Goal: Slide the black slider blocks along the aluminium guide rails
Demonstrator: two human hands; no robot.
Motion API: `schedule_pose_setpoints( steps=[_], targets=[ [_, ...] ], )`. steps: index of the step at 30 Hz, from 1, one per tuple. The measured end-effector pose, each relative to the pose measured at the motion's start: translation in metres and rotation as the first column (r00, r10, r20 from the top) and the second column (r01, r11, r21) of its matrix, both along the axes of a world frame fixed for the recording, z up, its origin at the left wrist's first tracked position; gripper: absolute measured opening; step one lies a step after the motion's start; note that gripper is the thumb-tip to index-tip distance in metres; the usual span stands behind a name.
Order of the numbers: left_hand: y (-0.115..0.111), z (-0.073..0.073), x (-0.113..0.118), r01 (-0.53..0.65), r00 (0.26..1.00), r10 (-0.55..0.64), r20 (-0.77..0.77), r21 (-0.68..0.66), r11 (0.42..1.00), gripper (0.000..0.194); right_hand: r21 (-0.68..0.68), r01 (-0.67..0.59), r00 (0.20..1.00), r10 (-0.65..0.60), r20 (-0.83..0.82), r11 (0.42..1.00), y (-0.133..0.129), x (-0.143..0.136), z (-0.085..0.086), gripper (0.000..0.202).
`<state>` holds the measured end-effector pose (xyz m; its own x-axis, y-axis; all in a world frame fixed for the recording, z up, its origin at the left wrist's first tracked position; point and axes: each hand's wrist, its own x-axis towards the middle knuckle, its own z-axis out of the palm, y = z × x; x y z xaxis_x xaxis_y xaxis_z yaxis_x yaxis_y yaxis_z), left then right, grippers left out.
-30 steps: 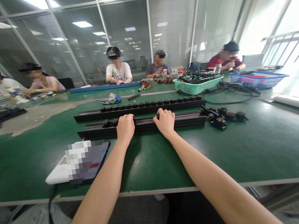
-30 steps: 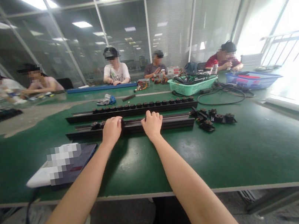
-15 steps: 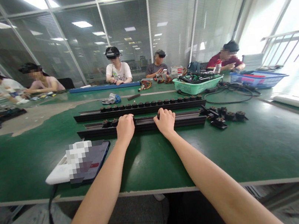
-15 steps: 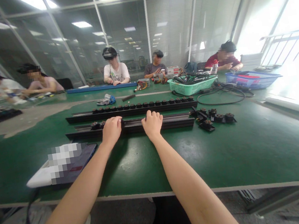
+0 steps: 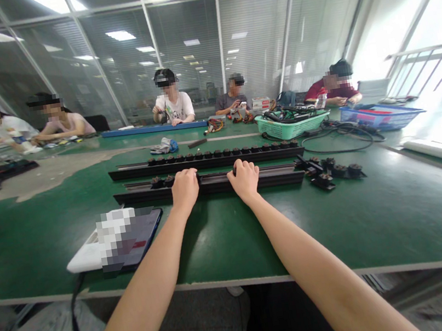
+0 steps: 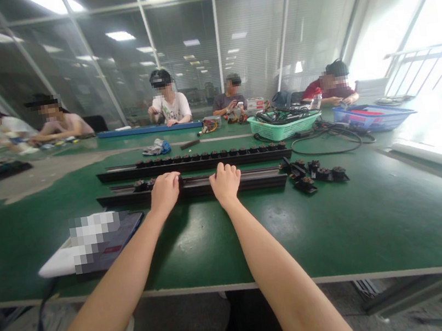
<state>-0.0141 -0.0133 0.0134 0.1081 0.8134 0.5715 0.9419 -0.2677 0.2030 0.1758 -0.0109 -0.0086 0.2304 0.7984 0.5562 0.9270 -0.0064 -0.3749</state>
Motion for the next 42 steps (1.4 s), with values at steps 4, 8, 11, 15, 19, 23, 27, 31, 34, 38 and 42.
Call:
schedule_pose_setpoints(
  steps=[4,8,11,15,19,23,27,31,34,38,42],
  targets=[
    [-0.0013,0.0014,0.0009,-0.007,1.000,0.007,0.004,-0.009,1.000,0.039,-0.010,0.001,1.000,-0.001,-0.006,1.000,-0.0006,0.0003,0.0010,0.017],
    [-0.0015,0.0021,0.0014,-0.002,1.000,0.002,0.008,-0.008,1.000,0.040,-0.026,0.006,1.000,-0.006,-0.008,1.000,-0.0007,0.0010,0.0013,0.018],
    [-0.0009,0.0015,0.0012,0.002,1.000,-0.002,0.014,-0.001,1.000,0.039,-0.027,0.016,1.000,-0.016,-0.006,1.000,0.0000,0.0012,0.0007,0.018],
    [-0.0007,0.0010,0.0009,0.004,1.000,-0.004,0.020,-0.001,1.000,0.039,-0.015,0.024,1.000,-0.024,-0.010,1.000,0.0009,0.0015,-0.0002,0.018],
    [-0.0008,0.0014,0.0011,0.001,1.000,-0.001,0.018,-0.010,1.000,0.038,-0.014,0.025,1.000,-0.025,-0.010,1.000,0.0008,0.0023,-0.0002,0.017],
    [-0.0001,0.0012,0.0011,-0.003,1.000,0.004,0.015,-0.013,1.000,0.038,-0.018,0.026,1.000,-0.026,-0.011,0.999,0.0002,0.0024,0.0002,0.017],
    [0.0005,0.0011,0.0010,-0.002,1.000,0.002,0.015,-0.007,1.000,0.038,-0.019,0.027,0.999,-0.028,-0.019,0.999,-0.0001,0.0021,0.0007,0.017],
    [-0.0005,0.0017,0.0014,-0.005,1.000,0.005,0.008,-0.009,1.000,0.038,-0.028,0.025,0.999,-0.026,-0.025,0.999,-0.0002,0.0025,0.0017,0.016],
    [-0.0010,0.0017,0.0016,-0.003,1.000,0.003,0.008,-0.006,1.000,0.039,-0.046,0.027,0.999,-0.028,-0.019,0.999,-0.0001,0.0034,0.0028,0.016],
    [0.0002,0.0004,0.0008,0.000,1.000,0.000,0.018,-0.003,1.000,0.039,-0.054,0.026,0.999,-0.027,-0.020,0.998,0.0007,0.0050,0.0034,0.016],
    [0.0013,-0.0003,0.0002,0.002,1.000,-0.002,0.018,0.000,1.000,0.038,-0.049,0.013,0.999,-0.015,-0.047,0.999,0.0008,0.0057,0.0037,0.016]
  ],
)
